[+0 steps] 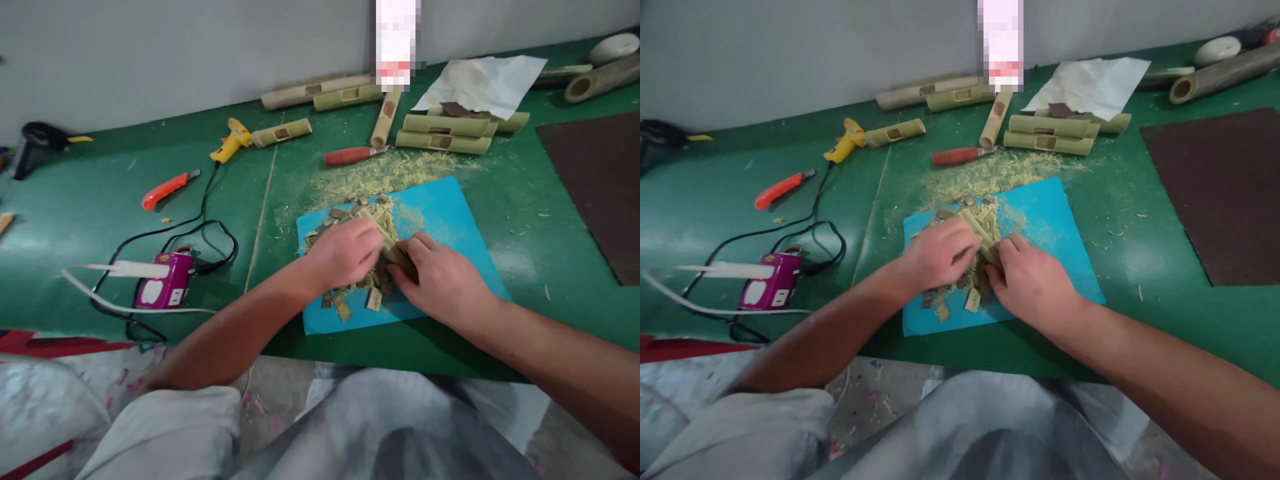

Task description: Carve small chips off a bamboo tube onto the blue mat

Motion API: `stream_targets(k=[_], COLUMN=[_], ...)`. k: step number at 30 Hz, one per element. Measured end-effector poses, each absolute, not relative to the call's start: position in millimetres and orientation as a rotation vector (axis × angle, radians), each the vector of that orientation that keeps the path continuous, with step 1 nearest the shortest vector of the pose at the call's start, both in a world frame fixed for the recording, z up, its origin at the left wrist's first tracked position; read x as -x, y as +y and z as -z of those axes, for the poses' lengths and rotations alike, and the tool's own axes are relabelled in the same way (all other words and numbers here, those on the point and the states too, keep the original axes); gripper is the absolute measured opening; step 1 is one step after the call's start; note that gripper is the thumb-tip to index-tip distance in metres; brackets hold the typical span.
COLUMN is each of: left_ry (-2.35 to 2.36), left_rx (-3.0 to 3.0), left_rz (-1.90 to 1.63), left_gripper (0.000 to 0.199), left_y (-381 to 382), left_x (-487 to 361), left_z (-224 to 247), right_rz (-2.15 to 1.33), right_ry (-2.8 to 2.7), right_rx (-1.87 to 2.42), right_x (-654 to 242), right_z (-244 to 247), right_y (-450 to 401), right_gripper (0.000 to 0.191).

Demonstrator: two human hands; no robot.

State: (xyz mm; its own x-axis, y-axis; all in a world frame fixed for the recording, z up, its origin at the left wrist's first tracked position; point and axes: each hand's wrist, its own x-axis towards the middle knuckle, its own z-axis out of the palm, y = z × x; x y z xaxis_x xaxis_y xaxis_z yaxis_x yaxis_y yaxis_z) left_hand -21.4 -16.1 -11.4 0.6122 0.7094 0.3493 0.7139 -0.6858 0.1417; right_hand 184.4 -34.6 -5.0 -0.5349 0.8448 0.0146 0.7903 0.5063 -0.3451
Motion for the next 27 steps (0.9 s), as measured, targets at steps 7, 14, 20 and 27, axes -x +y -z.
stream_targets(k=[7,14,20,27], left_ry=[-1.245,-1.255,-1.355,-1.414], left_rx=[2.841,2.829,2.752,2.716], left_rz=[0.615,0.624,0.683,0.745], left_gripper=[0.024,0.023,0.023,0.023], left_y=[-14.2,-15.6,-14.3,-17.2], left_x=[23.8,22.3,26.9,27.1], left_z=[12.3,9.1,8.7,9.2], right_rz=[-0.428,-0.406,-0.369,-0.388], right_ry=[-2.593,-2.609,-2.595,-2.599], right_rx=[1.438,1.422,1.417,1.401], right_x=[-184.4,-183.7,-183.5,-183.6], right_z=[4.9,3.6,4.3,4.7], right_y=[-34.8,-35.1,-36.4,-36.2], right_gripper=[0.025,0.025,0.023,0.022])
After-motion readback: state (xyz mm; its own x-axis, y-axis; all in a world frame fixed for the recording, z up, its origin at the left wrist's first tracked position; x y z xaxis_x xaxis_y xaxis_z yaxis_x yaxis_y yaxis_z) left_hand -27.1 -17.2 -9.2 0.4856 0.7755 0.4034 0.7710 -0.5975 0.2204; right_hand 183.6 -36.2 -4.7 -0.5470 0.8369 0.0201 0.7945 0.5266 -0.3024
